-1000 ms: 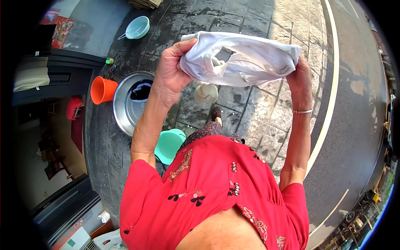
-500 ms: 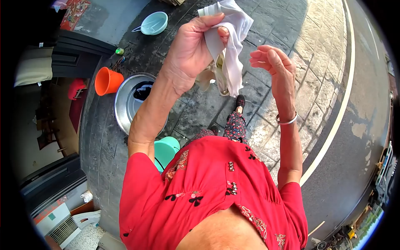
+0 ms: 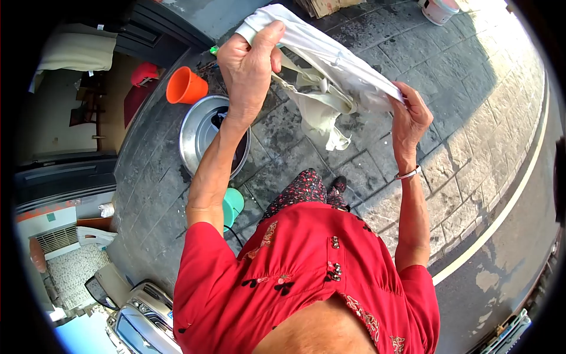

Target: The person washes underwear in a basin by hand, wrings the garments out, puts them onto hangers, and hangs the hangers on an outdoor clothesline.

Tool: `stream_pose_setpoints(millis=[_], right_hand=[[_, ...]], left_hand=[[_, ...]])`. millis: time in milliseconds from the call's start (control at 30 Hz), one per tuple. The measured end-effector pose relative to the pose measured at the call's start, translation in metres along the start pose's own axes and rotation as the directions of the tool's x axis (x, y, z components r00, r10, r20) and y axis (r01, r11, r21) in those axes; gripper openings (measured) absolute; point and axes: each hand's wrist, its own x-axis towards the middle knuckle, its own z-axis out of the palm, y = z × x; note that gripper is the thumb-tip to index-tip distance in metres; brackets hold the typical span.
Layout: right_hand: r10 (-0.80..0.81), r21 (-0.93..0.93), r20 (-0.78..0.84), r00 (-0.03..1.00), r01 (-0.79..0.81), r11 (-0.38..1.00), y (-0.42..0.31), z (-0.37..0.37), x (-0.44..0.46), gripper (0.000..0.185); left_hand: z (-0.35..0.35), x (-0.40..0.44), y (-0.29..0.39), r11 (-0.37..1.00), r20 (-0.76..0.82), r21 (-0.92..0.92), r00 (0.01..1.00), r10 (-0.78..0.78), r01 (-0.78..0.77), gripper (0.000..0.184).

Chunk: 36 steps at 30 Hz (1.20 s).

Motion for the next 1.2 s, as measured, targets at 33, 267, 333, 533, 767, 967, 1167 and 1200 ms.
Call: stream_pose_setpoints(millis=[33,267,333,533,767,967,1167,1200], right_hand=[[0.041,0.062,-0.083,0.996,-0.036,0.997,0.008,-0.002,0.017,0.018],[0.383,0.465,-0.094,0.919,-0.3,0.833,0.025,0.011,0.133,0.023],[0.482,0.53,0.133,0.866,-0.473,0.704,0.028,0.021,0.165,0.024],[0.324,0.246,0.388,0.863,-0.436,0.866,0.004,0.06,0.266,0.023],[0.27,0.35,0.398,0.877,-0.417,0.839,0.023,0.098,0.357,0.024],[0.273,0.285,0.477,0.835,-0.441,0.851,0.052,0.123,0.412,0.015],[0.192,0.285,0.642,0.742,-0.464,0.839,0.096,0.149,0.469,0.022],[0.189,0.264,0.672,0.716,-0.47,0.842,0.102,0.149,0.479,0.022]], left_hand=[[0.0,0.005,-0.004,0.995,-0.065,0.095,0.998,-0.002,0.008,0.012],[0.03,0.052,-0.04,0.959,-0.177,0.276,0.978,0.113,-0.061,0.018],[0.028,0.07,-0.055,0.974,-0.099,0.185,0.988,-0.115,0.131,0.021],[0.036,0.112,-0.107,0.895,-0.116,-0.271,0.911,-0.397,0.355,0.013],[0.049,0.177,-0.132,0.901,-0.166,-0.071,0.885,-0.435,0.429,0.017],[0.072,0.223,-0.156,0.796,-0.12,-0.447,0.854,-0.506,0.408,0.023],[0.158,0.277,-0.176,0.93,-0.051,-0.147,0.937,-0.346,0.336,0.049],[0.173,0.288,-0.185,0.939,-0.054,-0.067,0.938,-0.342,0.338,0.051]])
